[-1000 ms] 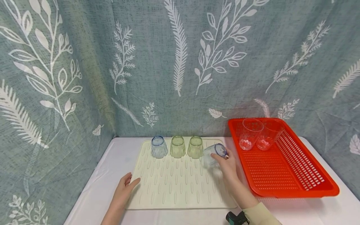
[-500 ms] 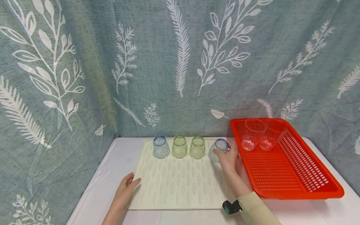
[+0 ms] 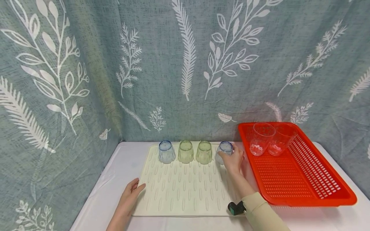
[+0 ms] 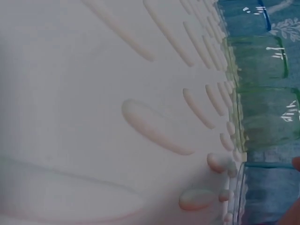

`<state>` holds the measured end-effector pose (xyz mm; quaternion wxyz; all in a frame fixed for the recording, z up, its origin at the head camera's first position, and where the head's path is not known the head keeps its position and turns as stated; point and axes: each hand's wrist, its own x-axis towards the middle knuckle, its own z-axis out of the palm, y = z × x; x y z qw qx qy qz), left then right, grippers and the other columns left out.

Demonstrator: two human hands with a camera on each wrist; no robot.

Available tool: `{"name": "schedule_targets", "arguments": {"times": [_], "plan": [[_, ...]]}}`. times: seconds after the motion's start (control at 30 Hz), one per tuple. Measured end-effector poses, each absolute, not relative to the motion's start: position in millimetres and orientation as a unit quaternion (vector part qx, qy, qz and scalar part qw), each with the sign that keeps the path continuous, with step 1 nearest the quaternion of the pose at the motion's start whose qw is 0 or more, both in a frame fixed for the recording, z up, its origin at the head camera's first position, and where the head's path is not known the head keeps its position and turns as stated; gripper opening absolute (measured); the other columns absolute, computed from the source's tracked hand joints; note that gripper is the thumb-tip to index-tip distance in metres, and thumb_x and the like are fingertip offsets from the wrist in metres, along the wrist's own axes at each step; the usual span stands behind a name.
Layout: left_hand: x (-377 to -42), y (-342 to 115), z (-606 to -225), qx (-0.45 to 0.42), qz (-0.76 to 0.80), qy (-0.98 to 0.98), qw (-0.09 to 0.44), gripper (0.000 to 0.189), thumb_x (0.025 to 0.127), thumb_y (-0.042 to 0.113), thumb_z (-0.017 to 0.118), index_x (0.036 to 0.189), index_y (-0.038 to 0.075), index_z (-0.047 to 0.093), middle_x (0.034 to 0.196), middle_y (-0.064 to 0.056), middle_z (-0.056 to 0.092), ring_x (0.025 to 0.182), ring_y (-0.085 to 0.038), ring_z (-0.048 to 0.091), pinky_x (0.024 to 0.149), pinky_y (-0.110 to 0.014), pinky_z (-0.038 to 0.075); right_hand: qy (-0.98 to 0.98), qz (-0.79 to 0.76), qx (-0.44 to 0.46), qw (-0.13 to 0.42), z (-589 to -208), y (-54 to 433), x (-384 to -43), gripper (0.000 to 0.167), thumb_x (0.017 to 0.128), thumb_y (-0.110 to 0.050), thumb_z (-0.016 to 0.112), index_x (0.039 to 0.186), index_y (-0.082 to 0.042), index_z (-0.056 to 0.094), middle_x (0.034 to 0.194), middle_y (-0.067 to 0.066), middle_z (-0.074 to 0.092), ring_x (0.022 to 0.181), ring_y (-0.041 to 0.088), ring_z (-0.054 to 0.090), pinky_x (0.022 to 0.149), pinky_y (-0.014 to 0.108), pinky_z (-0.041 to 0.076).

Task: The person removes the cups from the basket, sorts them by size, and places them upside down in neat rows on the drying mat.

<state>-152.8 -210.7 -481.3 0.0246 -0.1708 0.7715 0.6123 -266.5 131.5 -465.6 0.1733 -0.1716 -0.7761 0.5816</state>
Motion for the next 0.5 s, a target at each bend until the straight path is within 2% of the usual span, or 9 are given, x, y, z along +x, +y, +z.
{"name": "schedule_targets", "arguments": {"times": [0.27,0.5], "plan": [[-151.8,-210.9,-482.2,-0.17,0.615,0.769,0.033,0.078,0.097,0.027,0.057,0.15,-0.01,0.013,0.149,-0.034,0.021,0.138,-0.045,0.021,0.115,-0.053,0.018,-0.784,0.572,-0.165,0.177,-466.6,131.0,-266.5,0.067,0.074,-0.009,0.075,0.135,0.003,0.05,0.133,0.027,0.038,0.124,0.044,0.031,0.104,0.055,0.028],[-152.3,-212.0,-484.8,-0.17,0.617,0.768,0.034,0.079,0.097,0.028,0.056,0.151,-0.01,0.013,0.149,-0.034,0.02,0.139,-0.045,0.021,0.115,-0.053,0.018,-0.786,0.573,-0.156,0.17,-468.1,131.9,-265.7,0.069,0.076,-0.01,0.074,0.138,0.001,0.047,0.137,0.027,0.036,0.127,0.044,0.029,0.107,0.055,0.026]]}}
